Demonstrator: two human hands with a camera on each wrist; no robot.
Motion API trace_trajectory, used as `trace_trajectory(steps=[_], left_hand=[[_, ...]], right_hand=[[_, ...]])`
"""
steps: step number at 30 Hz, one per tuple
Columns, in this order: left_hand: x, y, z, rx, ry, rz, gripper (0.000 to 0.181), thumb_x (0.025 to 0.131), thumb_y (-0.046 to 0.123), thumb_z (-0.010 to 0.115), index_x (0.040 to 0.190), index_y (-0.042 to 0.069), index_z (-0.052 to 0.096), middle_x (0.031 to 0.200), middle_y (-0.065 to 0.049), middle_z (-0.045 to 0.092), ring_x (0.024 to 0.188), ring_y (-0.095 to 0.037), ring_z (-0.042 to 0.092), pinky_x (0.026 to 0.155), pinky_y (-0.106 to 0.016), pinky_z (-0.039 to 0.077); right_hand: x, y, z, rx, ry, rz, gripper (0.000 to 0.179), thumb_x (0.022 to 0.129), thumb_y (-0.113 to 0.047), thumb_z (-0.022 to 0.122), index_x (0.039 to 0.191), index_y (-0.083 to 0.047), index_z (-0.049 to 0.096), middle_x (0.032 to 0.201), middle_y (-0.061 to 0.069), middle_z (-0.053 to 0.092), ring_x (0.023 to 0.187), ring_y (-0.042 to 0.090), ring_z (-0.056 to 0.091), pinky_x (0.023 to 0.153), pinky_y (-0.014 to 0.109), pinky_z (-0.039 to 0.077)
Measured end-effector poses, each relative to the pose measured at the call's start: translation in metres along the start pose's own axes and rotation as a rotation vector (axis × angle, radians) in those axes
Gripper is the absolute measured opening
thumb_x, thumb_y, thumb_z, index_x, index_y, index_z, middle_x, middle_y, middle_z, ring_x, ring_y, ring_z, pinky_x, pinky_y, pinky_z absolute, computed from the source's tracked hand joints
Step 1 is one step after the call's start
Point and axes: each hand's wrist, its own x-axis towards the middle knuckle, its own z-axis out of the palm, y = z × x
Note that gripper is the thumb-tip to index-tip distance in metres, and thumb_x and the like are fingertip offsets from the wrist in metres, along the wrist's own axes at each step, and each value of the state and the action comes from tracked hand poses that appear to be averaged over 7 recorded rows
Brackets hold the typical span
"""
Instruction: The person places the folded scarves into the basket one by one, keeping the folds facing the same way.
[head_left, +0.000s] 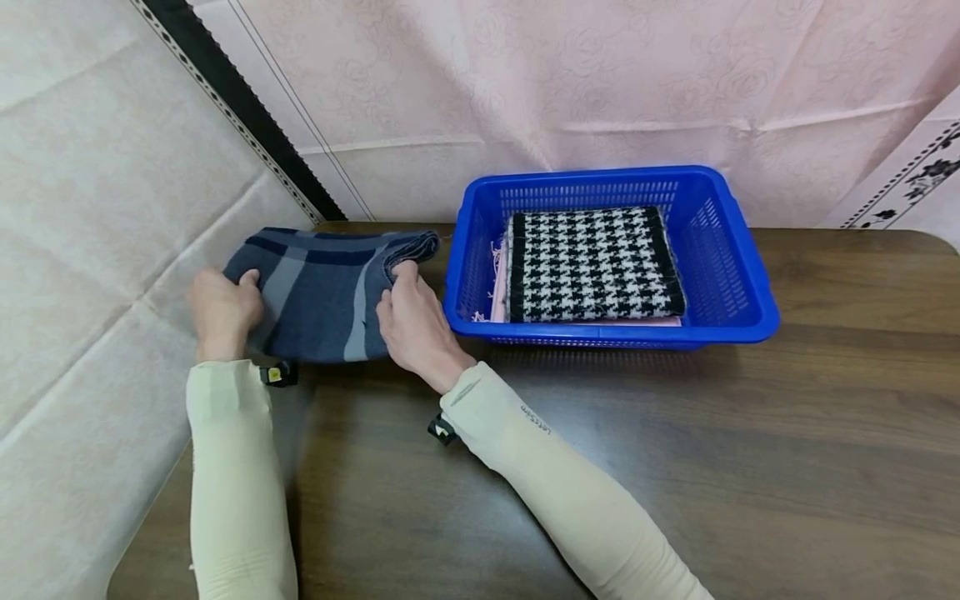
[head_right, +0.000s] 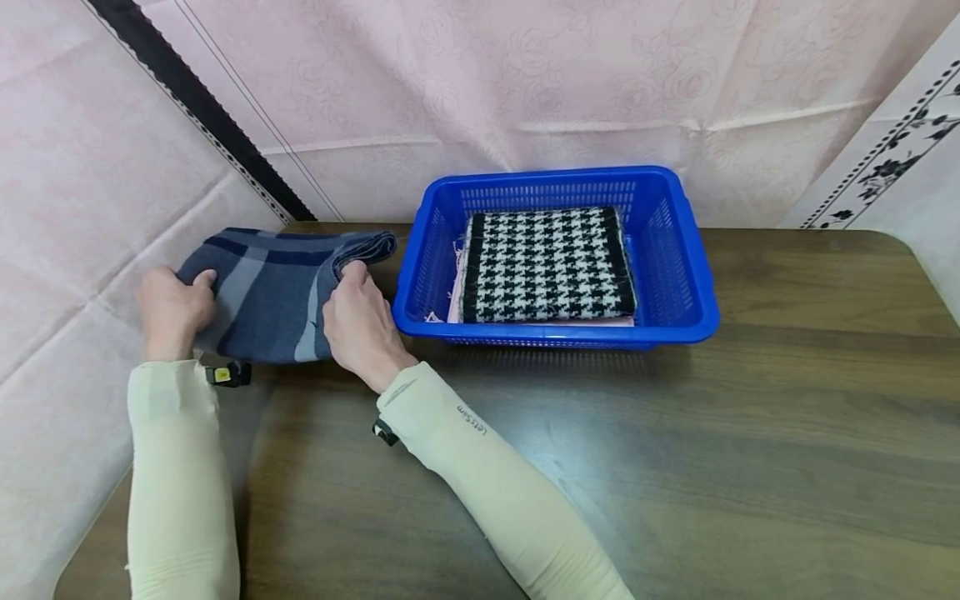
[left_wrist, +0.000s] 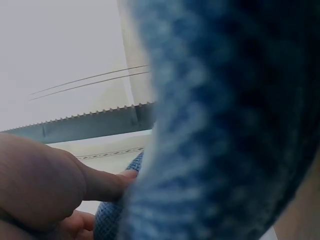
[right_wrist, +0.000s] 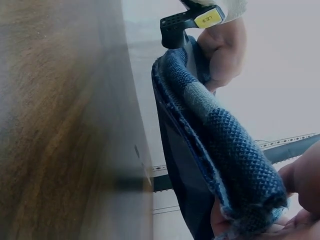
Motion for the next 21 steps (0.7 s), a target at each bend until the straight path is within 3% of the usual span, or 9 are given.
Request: trace_trajectory(steps=[9, 21], left_hand=[[-0.004, 0.002, -0.006, -0.045, 0.005, -0.005, 0.069, 0.107, 0.042, 0.036, 0.149, -0.013, 0.037, 0.15, -0.038, 0.04, 0.137, -0.054, 0.038, 0.115, -0.06, 0.035], [-0.008, 0.004, -0.011, -0.088, 0.005, 0.031, 0.07, 0.106, 0.044, 0.038, 0.142, -0.015, 0.044, 0.143, -0.039, 0.046, 0.129, -0.052, 0.048, 0.109, -0.059, 0.041]], right_hand=[[-0.001, -0.005, -0.005, -0.002, -0.02, -0.015, 0.044, 0.11, -0.021, 0.045, 0.15, -0.006, 0.033, 0.12, 0.011, 0.06, 0.096, 0.018, 0.065, 0.089, 0.031, 0.059], [-0.005, -0.012, -0.013, -0.026, -0.004, -0.031, 0.044, 0.11, -0.022, 0.045, 0.149, -0.006, 0.033, 0.116, 0.011, 0.06, 0.092, 0.017, 0.065, 0.082, 0.027, 0.059]])
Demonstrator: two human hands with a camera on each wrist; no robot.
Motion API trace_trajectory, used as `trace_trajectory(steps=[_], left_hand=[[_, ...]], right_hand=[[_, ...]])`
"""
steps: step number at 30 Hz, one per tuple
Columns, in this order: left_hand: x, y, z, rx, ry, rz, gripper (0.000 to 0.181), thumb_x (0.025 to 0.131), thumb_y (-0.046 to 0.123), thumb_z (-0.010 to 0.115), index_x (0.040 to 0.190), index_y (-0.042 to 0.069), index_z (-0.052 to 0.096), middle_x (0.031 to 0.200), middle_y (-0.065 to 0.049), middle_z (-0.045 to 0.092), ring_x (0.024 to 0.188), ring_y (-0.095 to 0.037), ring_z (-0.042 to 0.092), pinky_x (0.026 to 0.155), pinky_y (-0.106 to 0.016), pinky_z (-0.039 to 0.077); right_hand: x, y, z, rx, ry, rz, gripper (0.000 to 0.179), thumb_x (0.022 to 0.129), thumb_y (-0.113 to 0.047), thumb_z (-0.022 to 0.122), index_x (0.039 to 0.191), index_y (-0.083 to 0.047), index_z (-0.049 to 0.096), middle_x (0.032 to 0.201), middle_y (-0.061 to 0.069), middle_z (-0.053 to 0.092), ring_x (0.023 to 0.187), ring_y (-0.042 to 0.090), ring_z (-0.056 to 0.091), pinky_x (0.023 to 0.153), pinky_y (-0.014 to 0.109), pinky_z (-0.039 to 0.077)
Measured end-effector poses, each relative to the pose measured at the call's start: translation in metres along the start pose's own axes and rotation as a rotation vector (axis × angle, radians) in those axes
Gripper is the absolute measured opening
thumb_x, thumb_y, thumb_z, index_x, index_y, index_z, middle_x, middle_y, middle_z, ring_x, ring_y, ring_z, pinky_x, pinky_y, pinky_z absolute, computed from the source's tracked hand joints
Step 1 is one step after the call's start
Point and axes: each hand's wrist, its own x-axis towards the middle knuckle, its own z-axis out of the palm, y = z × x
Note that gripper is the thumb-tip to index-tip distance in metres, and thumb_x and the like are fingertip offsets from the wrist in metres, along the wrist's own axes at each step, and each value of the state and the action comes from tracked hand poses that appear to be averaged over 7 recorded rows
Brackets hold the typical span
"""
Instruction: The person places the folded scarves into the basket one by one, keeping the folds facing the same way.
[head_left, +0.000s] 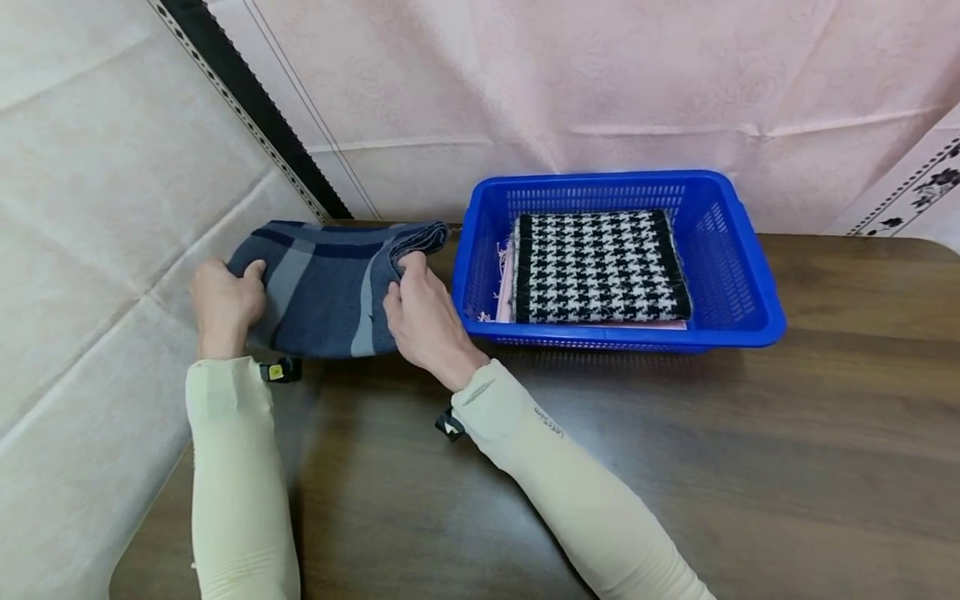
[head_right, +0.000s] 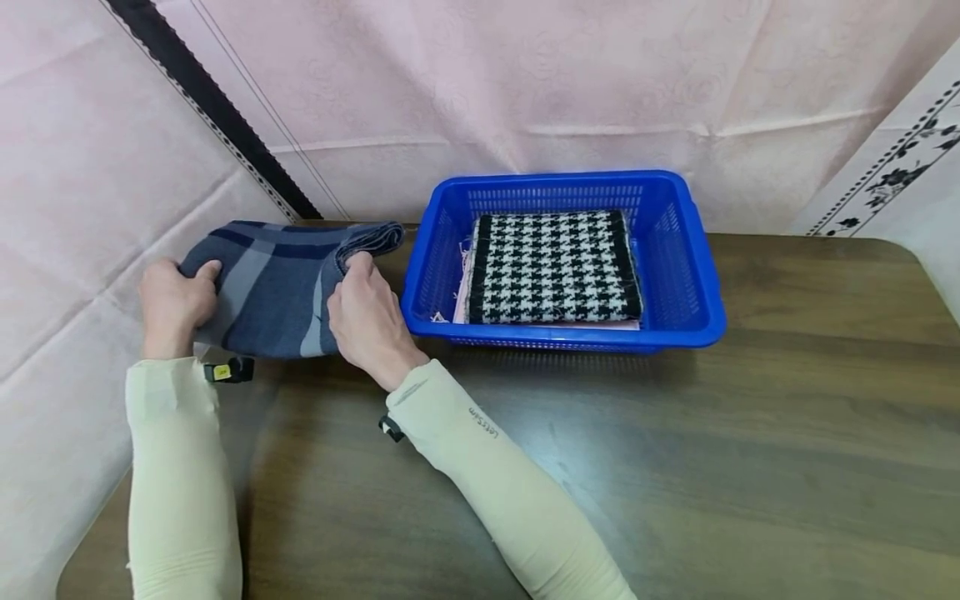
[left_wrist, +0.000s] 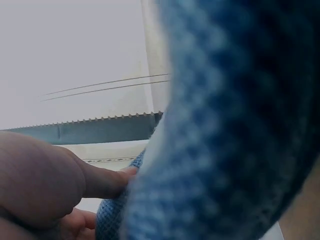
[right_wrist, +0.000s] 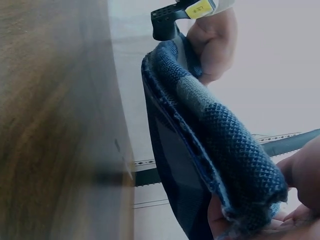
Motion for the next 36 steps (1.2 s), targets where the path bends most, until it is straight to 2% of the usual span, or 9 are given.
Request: trace_trajectory(steps=[6, 12, 21, 25, 31, 36], left_hand=[[-0.004, 0.004, -0.004, -0.036, 0.0, 0.005, 0.07, 0.106, 0.045, 0.039, 0.147, -0.013, 0.04, 0.148, -0.038, 0.042, 0.133, -0.051, 0.046, 0.112, -0.059, 0.038], [-0.005, 0.006, -0.007, -0.033, 0.029, 0.019, 0.068, 0.106, 0.044, 0.04, 0.141, -0.014, 0.046, 0.144, -0.038, 0.046, 0.131, -0.051, 0.047, 0.111, -0.058, 0.038], [-0.008, 0.01, -0.007, -0.033, 0.045, 0.055, 0.063, 0.106, 0.042, 0.041, 0.135, -0.014, 0.048, 0.139, -0.038, 0.049, 0.125, -0.051, 0.049, 0.106, -0.059, 0.04], [-0.009, 0.01, -0.007, -0.033, 0.028, 0.055, 0.062, 0.107, 0.04, 0.039, 0.134, -0.014, 0.047, 0.138, -0.038, 0.048, 0.124, -0.05, 0.049, 0.104, -0.059, 0.04], [-0.01, 0.013, -0.008, -0.053, -0.002, 0.064, 0.065, 0.108, 0.042, 0.034, 0.143, -0.013, 0.043, 0.145, -0.038, 0.044, 0.13, -0.05, 0.046, 0.109, -0.059, 0.038], [-0.013, 0.012, -0.007, -0.072, -0.025, 0.061, 0.066, 0.109, 0.041, 0.031, 0.145, -0.013, 0.039, 0.147, -0.037, 0.042, 0.131, -0.049, 0.046, 0.11, -0.059, 0.038]], right_hand=[[-0.002, -0.005, -0.006, 0.008, 0.014, -0.022, 0.043, 0.11, -0.022, 0.044, 0.149, -0.006, 0.033, 0.117, 0.011, 0.059, 0.092, 0.018, 0.064, 0.08, 0.029, 0.058], [-0.003, -0.007, -0.006, -0.005, 0.022, -0.048, 0.042, 0.11, -0.02, 0.044, 0.147, -0.004, 0.035, 0.113, 0.011, 0.059, 0.09, 0.018, 0.064, 0.076, 0.025, 0.057], [-0.005, -0.009, -0.013, -0.013, 0.048, -0.052, 0.042, 0.11, -0.022, 0.043, 0.148, -0.006, 0.035, 0.114, 0.011, 0.059, 0.09, 0.019, 0.062, 0.076, 0.029, 0.053], [-0.008, -0.008, -0.015, -0.014, 0.036, -0.052, 0.042, 0.11, -0.021, 0.044, 0.148, -0.006, 0.036, 0.113, 0.01, 0.059, 0.09, 0.018, 0.061, 0.075, 0.028, 0.052], [-0.008, -0.007, -0.019, -0.04, 0.059, -0.077, 0.041, 0.11, -0.021, 0.044, 0.147, -0.005, 0.036, 0.105, 0.007, 0.057, 0.085, 0.018, 0.06, 0.074, 0.029, 0.051], [-0.008, -0.005, -0.021, -0.033, 0.052, -0.079, 0.042, 0.11, -0.022, 0.044, 0.147, -0.005, 0.036, 0.108, 0.008, 0.058, 0.09, 0.018, 0.06, 0.077, 0.028, 0.052]])
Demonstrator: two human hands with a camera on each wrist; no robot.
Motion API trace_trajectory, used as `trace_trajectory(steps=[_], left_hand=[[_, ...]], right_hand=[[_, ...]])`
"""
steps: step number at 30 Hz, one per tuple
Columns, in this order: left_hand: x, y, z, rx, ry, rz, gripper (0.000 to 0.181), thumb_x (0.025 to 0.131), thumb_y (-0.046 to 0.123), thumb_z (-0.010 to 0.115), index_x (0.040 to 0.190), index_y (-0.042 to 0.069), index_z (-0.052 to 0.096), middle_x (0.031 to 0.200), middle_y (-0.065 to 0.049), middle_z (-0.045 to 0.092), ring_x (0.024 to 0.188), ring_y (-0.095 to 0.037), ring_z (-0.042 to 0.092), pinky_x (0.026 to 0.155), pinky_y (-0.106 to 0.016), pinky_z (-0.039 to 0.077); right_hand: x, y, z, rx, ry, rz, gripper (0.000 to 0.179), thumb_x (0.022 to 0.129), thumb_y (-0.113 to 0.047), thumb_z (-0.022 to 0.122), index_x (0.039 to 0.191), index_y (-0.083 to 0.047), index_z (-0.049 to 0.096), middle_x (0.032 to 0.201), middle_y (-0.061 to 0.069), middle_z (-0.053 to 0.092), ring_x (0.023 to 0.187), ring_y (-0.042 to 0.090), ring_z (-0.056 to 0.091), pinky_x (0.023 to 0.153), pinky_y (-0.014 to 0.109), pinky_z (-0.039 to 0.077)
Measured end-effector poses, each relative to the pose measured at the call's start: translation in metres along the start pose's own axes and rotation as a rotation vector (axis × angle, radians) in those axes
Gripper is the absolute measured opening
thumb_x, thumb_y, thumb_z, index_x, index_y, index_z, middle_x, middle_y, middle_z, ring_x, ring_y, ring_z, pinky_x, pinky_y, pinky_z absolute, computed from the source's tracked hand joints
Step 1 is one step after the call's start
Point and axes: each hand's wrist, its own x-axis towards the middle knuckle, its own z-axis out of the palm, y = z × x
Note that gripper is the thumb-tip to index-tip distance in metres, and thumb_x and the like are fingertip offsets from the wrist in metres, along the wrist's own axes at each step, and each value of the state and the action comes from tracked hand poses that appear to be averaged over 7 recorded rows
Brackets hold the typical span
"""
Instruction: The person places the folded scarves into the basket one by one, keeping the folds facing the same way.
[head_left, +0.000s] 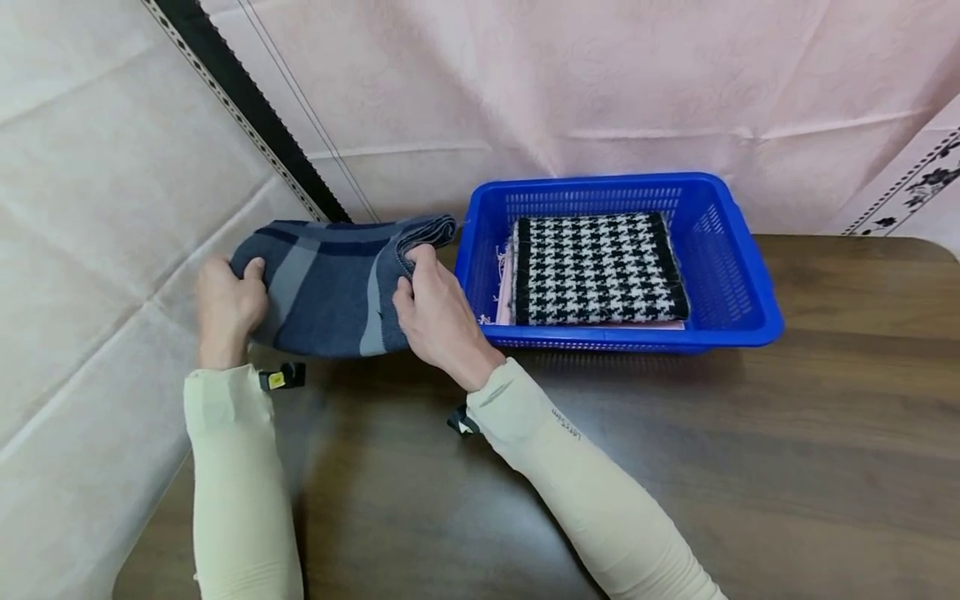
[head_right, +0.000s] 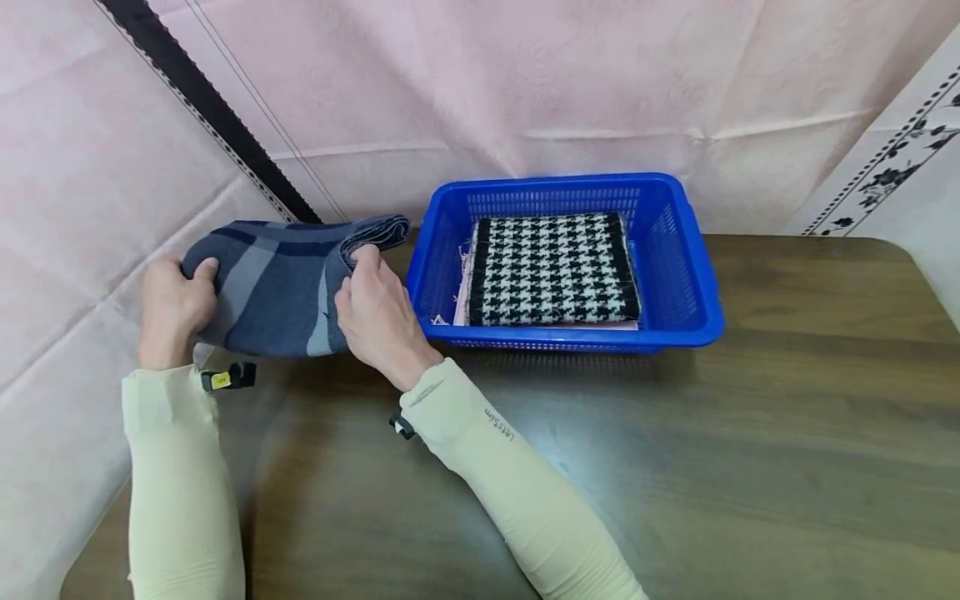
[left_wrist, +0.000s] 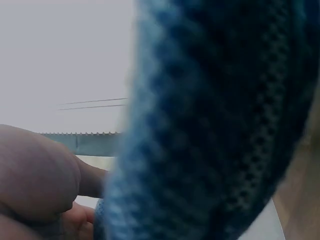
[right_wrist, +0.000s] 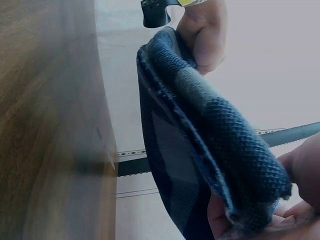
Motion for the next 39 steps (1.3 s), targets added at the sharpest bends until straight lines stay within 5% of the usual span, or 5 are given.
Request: trace_trajectory(steps=[11, 22, 39], left_hand=[[-0.003, 0.001, 0.003, 0.015, -0.018, 0.065, 0.061, 0.109, 0.032, 0.026, 0.147, -0.015, 0.035, 0.147, -0.04, 0.041, 0.134, -0.053, 0.043, 0.112, -0.061, 0.036], [-0.007, 0.006, 0.005, -0.013, 0.008, 0.075, 0.059, 0.11, 0.034, 0.028, 0.145, -0.012, 0.039, 0.146, -0.037, 0.044, 0.133, -0.05, 0.044, 0.113, -0.059, 0.036], [-0.015, 0.013, 0.009, -0.013, 0.031, 0.09, 0.056, 0.11, 0.034, 0.03, 0.14, -0.01, 0.042, 0.142, -0.036, 0.048, 0.13, -0.048, 0.047, 0.111, -0.058, 0.036]], right_hand=[[-0.003, 0.004, -0.006, -0.009, -0.007, -0.02, 0.039, 0.11, -0.019, 0.043, 0.145, -0.004, 0.037, 0.112, 0.009, 0.058, 0.092, 0.021, 0.059, 0.082, 0.032, 0.051], [-0.004, 0.01, -0.012, 0.03, 0.002, -0.027, 0.04, 0.11, -0.018, 0.041, 0.147, -0.004, 0.035, 0.1, 0.009, 0.054, 0.076, 0.021, 0.055, 0.066, 0.028, 0.046], [-0.006, 0.014, -0.02, 0.013, 0.046, -0.054, 0.036, 0.109, -0.016, 0.043, 0.142, -0.003, 0.039, 0.098, 0.009, 0.054, 0.079, 0.022, 0.054, 0.07, 0.031, 0.046]])
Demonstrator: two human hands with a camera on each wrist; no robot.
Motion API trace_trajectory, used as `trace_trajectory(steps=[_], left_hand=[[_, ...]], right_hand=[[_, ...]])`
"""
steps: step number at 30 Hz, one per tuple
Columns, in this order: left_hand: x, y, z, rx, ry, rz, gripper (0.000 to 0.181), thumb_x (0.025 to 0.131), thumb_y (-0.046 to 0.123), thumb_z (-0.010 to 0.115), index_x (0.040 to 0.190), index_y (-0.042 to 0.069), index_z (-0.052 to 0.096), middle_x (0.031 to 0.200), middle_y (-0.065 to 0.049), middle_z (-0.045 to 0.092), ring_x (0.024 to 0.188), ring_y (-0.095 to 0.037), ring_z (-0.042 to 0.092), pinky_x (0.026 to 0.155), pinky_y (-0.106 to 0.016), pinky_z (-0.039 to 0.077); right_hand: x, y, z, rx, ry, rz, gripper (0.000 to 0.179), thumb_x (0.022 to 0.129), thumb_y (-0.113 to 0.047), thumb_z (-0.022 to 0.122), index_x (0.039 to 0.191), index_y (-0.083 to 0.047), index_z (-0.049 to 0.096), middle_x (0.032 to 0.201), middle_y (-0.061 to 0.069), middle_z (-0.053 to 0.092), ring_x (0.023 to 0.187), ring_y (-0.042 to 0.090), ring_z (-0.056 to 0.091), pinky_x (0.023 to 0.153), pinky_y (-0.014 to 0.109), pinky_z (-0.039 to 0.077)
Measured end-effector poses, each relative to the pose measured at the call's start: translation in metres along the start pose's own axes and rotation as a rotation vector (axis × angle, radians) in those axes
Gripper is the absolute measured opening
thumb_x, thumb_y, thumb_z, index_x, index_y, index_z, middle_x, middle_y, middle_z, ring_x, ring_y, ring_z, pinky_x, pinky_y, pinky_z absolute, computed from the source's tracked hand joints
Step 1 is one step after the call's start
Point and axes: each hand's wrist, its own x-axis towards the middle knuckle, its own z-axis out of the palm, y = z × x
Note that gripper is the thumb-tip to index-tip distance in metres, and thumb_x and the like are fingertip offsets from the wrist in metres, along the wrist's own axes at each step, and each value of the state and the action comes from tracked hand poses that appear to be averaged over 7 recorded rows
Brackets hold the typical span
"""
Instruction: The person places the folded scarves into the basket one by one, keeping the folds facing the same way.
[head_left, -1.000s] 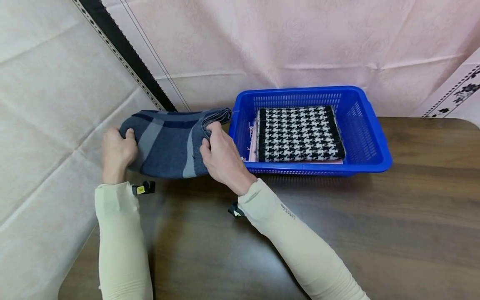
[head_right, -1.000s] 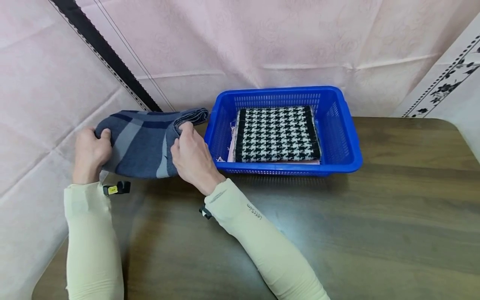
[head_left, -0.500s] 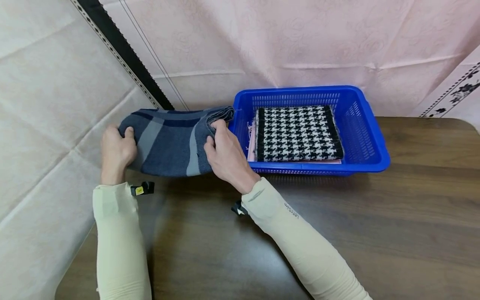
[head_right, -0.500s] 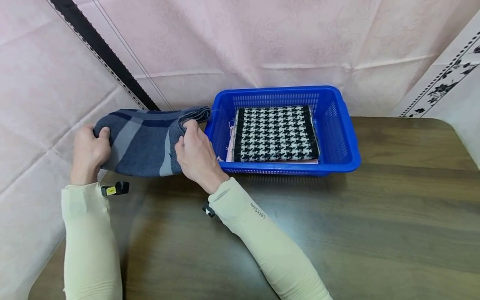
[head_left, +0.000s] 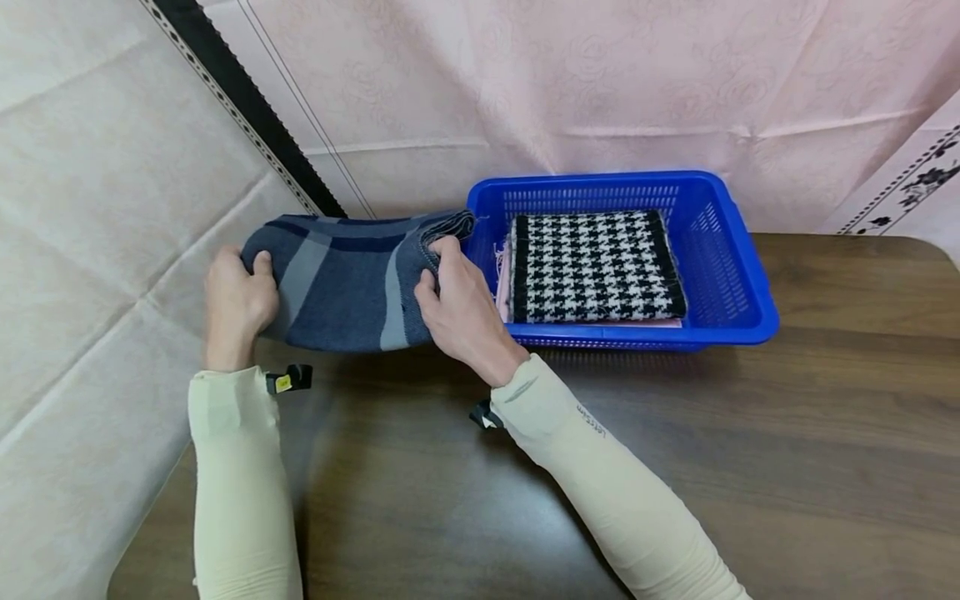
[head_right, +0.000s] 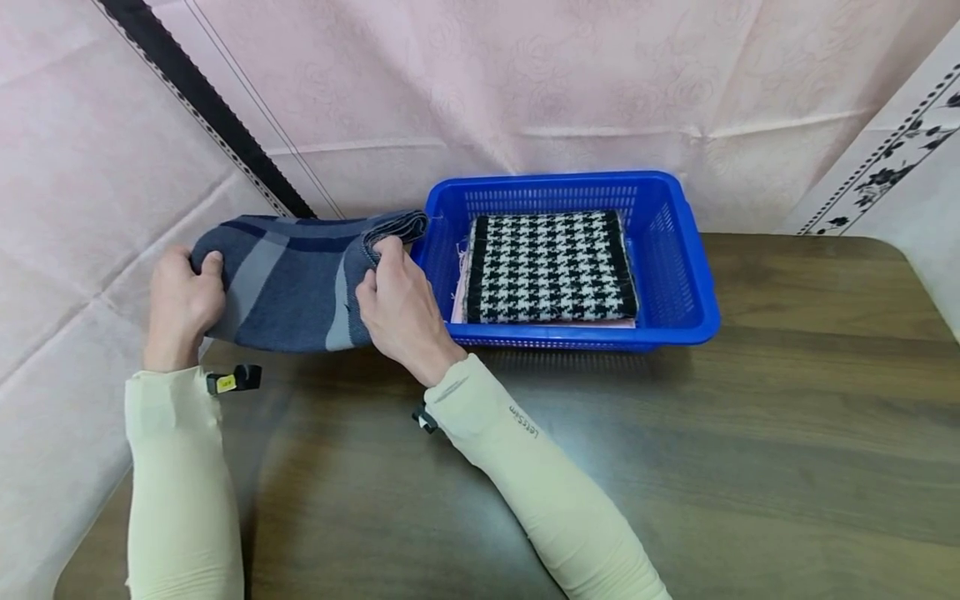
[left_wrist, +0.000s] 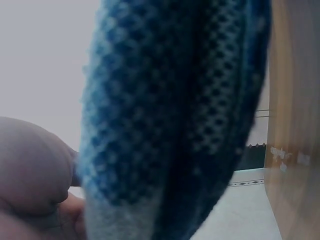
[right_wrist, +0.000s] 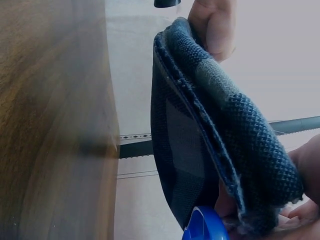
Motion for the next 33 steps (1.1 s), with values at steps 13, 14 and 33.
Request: trace_trajectory(steps=[13, 14, 33], left_hand=[[0.0, 0.006, 0.005, -0.009, -0.002, 0.04, 0.055, 0.11, 0.033, 0.031, 0.142, -0.01, 0.043, 0.142, -0.036, 0.049, 0.132, -0.049, 0.047, 0.112, -0.058, 0.036], [-0.001, 0.007, 0.006, -0.008, 0.001, 0.042, 0.055, 0.11, 0.033, 0.031, 0.141, -0.01, 0.043, 0.142, -0.036, 0.049, 0.131, -0.049, 0.047, 0.112, -0.058, 0.036], [-0.007, 0.015, 0.014, -0.002, 0.015, 0.086, 0.053, 0.109, 0.032, 0.034, 0.138, -0.011, 0.046, 0.138, -0.036, 0.052, 0.13, -0.05, 0.049, 0.112, -0.059, 0.037]], right_hand=[[-0.003, 0.004, -0.008, -0.018, 0.023, -0.001, 0.036, 0.108, -0.016, 0.043, 0.141, -0.003, 0.04, 0.1, 0.01, 0.057, 0.077, 0.023, 0.053, 0.069, 0.031, 0.046], [-0.003, 0.004, -0.009, -0.02, 0.023, 0.001, 0.036, 0.108, -0.016, 0.043, 0.141, -0.003, 0.04, 0.099, 0.01, 0.057, 0.076, 0.023, 0.053, 0.068, 0.032, 0.046], [-0.006, 0.011, -0.023, -0.038, 0.023, -0.004, 0.037, 0.107, -0.016, 0.043, 0.142, -0.002, 0.04, 0.089, 0.01, 0.054, 0.069, 0.023, 0.049, 0.068, 0.033, 0.044]])
